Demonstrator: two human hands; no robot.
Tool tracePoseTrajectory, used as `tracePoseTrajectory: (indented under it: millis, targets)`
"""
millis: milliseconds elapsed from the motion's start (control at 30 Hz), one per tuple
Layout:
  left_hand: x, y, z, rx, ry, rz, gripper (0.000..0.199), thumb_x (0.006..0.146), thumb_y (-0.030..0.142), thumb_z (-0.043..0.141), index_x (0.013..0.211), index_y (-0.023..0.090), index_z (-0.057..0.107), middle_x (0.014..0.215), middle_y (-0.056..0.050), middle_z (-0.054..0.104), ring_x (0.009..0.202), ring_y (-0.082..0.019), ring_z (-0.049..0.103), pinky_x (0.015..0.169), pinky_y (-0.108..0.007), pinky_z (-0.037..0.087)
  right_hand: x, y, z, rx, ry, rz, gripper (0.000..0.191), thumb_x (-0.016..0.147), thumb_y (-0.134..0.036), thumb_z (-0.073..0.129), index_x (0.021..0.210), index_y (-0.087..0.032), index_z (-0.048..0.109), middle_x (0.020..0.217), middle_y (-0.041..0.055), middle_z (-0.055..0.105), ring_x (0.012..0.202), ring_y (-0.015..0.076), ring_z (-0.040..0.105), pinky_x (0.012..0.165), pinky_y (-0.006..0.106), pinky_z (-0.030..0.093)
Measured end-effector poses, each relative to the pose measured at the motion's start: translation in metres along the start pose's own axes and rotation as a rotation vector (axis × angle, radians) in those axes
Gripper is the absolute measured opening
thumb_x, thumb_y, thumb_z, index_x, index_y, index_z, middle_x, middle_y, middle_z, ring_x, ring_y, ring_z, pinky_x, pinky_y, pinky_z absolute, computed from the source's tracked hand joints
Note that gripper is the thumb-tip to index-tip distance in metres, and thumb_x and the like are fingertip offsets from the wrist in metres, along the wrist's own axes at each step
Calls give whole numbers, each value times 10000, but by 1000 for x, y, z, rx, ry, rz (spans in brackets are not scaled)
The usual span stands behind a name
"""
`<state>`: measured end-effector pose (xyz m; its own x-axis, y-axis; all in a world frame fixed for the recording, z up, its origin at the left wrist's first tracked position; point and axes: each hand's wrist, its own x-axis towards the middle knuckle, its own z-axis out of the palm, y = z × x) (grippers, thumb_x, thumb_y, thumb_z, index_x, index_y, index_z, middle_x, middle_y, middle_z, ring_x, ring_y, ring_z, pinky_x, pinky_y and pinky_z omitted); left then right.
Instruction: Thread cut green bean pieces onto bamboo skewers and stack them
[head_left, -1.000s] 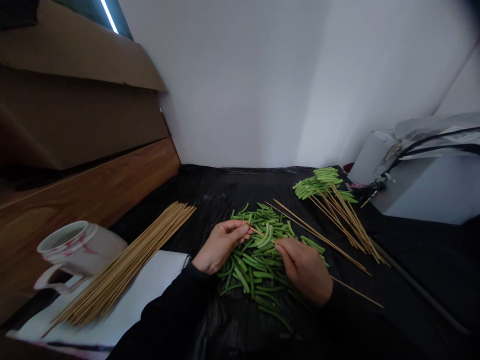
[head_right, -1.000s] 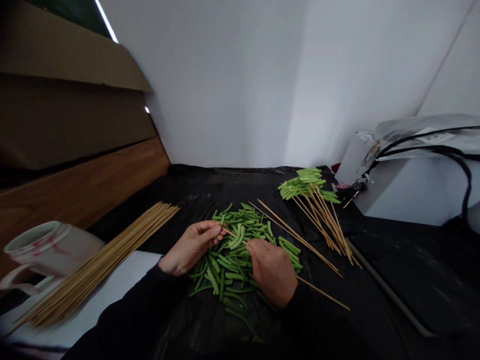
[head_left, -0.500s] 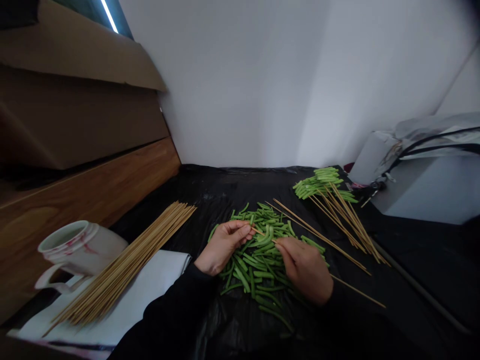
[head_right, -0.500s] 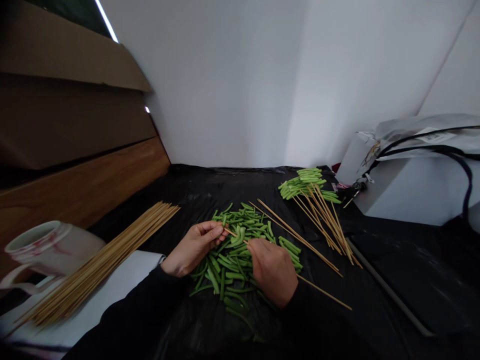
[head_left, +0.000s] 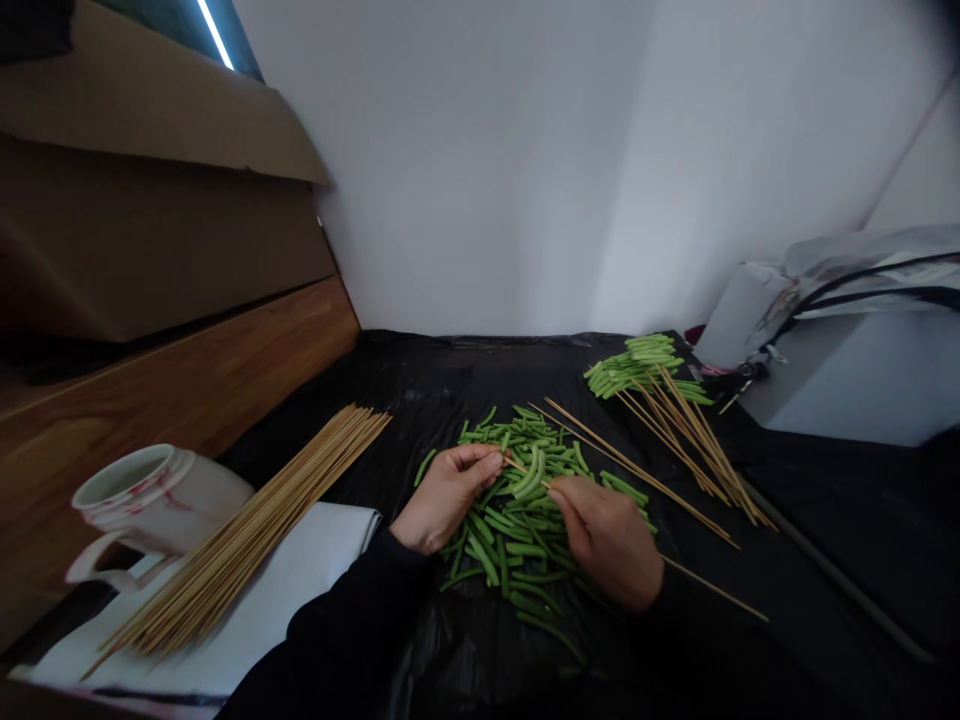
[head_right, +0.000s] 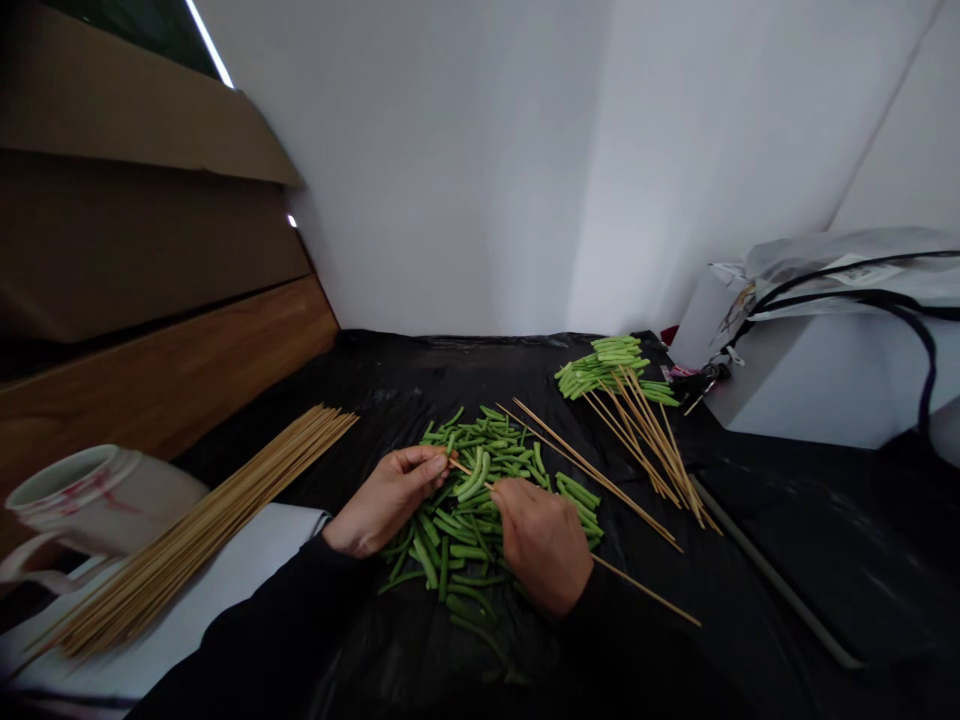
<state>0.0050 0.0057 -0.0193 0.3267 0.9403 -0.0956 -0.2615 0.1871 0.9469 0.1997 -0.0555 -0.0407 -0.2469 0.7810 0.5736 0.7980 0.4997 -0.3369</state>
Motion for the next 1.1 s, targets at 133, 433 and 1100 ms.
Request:
tracePoseTrajectory:
  millis: [133,433,1100]
  targets:
    - [-2,-1,5,20,-5,-10,215,680,302,787,783,122,729,758,-38,657,685,-103,531,693,-238,396,0,-2,-1,-30,21,-19,261,958,-185,352,876,-177,600,767,37,636,702,151,584,666,269,380]
    - [-5,-2,14,70,18,25,196,629,284,815,683,131,706,776,-24,665,696,-110,537,710,-245,397,3,-7,-3,29,30,-15,271,967,-199,357,849,-168,599,781,42,638,730,148,597,706,266,397]
    - [-8,2,12,68,18,-200,229,586,284,842,742,145,749,746,-24,690,703,-107,595,673,-220,455,-2,-5,3,-7,-72,4,266,949,-161,348,863,-169,600,776,38,633,753,154,600,701,265,382]
